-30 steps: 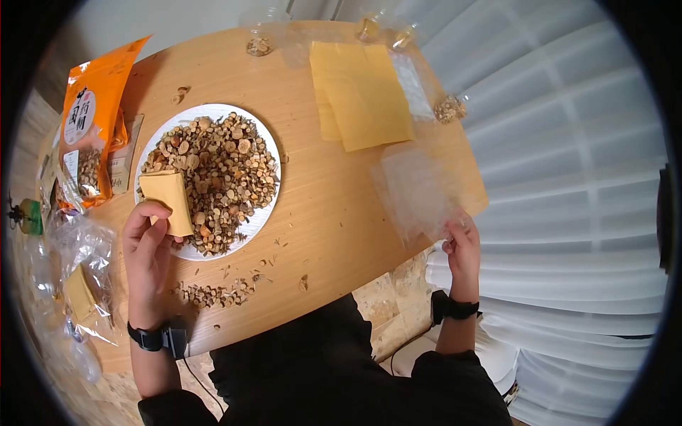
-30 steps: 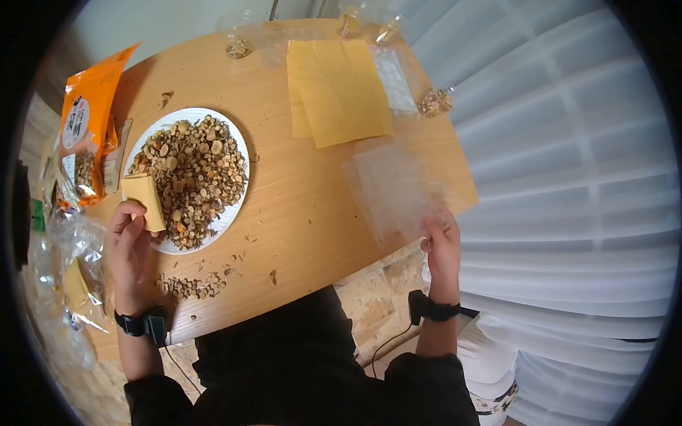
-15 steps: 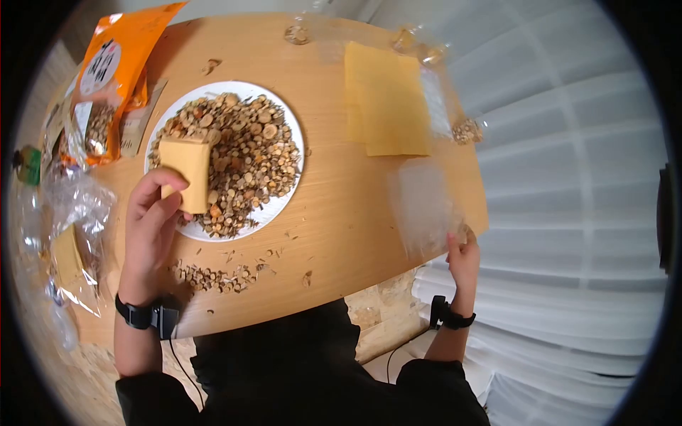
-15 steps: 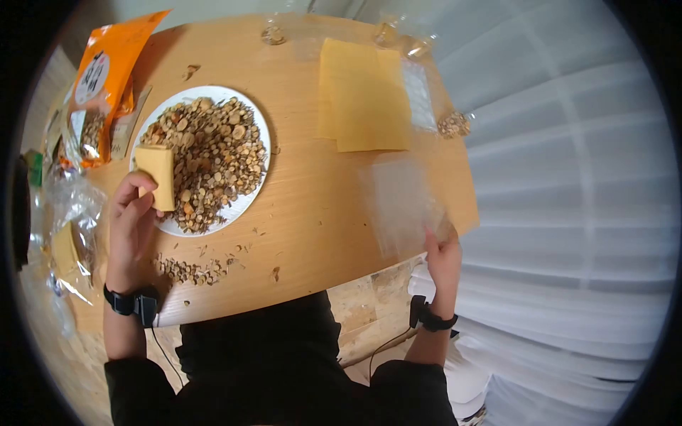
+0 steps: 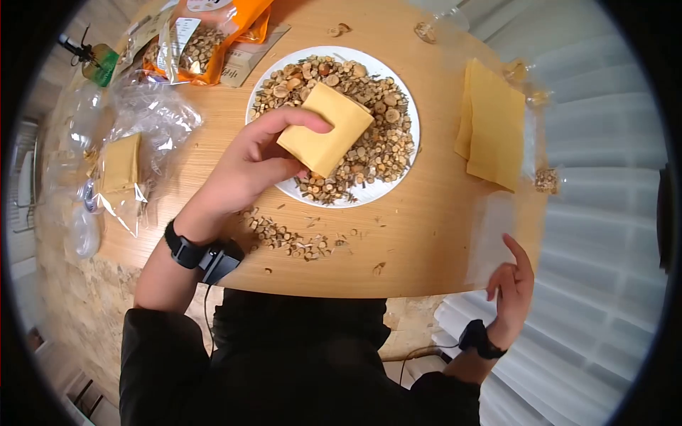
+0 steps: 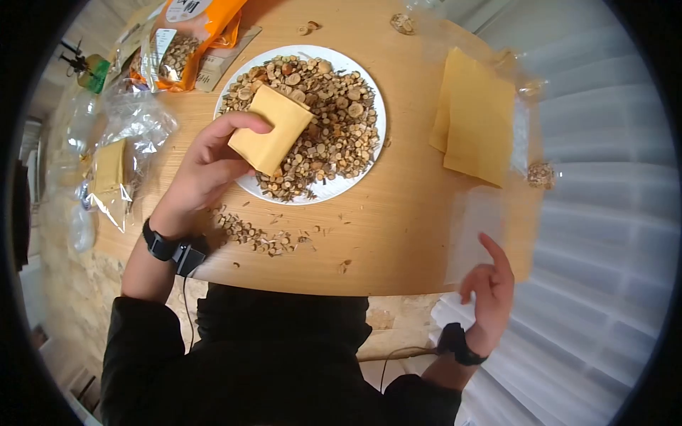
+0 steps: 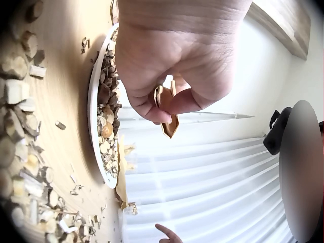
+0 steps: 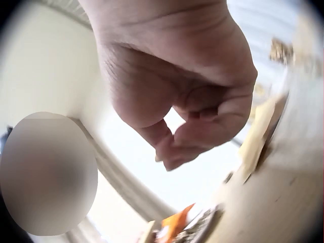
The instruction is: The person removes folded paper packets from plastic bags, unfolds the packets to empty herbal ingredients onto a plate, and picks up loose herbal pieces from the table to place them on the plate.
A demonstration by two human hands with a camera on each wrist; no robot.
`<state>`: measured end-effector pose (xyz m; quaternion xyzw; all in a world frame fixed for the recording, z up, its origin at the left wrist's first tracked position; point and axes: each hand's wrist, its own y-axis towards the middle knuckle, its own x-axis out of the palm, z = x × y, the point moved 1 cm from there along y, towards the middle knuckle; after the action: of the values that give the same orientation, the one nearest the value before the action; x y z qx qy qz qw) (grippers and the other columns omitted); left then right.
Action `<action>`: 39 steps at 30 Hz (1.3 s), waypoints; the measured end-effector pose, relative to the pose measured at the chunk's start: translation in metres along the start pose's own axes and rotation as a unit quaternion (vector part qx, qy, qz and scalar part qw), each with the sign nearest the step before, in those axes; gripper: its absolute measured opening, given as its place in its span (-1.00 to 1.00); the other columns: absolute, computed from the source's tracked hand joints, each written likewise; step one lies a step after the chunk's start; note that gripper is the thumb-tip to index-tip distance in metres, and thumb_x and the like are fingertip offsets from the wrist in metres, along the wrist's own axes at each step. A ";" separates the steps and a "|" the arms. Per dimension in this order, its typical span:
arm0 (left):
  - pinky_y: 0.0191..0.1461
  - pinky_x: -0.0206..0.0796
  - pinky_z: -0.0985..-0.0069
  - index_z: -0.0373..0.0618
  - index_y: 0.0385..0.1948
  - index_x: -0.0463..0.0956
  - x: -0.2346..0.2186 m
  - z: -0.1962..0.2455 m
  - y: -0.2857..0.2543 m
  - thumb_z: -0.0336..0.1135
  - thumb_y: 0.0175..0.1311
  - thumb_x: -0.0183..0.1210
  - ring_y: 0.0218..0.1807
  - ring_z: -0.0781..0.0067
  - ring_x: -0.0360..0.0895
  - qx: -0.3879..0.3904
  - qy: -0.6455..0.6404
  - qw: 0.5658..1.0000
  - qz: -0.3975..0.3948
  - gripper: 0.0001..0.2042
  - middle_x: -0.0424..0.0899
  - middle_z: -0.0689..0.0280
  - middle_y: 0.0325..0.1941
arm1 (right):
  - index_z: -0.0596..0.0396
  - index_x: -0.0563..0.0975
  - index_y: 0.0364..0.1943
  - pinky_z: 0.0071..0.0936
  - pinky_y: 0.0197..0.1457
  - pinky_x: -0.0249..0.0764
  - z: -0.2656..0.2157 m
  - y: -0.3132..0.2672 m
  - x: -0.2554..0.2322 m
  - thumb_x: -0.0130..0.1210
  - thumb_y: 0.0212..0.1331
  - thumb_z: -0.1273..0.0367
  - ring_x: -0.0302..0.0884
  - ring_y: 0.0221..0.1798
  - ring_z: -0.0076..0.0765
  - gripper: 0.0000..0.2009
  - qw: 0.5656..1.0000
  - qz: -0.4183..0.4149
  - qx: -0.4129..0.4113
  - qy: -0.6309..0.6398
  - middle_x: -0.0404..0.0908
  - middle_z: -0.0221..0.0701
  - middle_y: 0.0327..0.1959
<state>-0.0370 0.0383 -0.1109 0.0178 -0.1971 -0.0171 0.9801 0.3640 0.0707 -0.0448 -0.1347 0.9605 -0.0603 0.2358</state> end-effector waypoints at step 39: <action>-0.03 0.36 0.60 -0.11 0.13 0.14 0.013 -0.011 0.000 -0.47 0.12 0.21 -0.07 0.57 0.43 0.032 0.162 0.984 0.060 -0.45 0.43 0.29 -0.11 | 0.18 -0.07 0.27 -0.48 -0.25 0.57 -0.031 0.081 0.200 0.20 0.01 0.57 0.57 -0.20 -0.36 -0.21 0.830 -0.434 -0.060 0.346 0.41 -0.16 -0.04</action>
<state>-0.0211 0.0377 -0.1158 0.0394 -0.0364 0.0509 0.9973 0.1605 0.0927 -0.1188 -0.5216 0.8238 -0.1416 -0.1712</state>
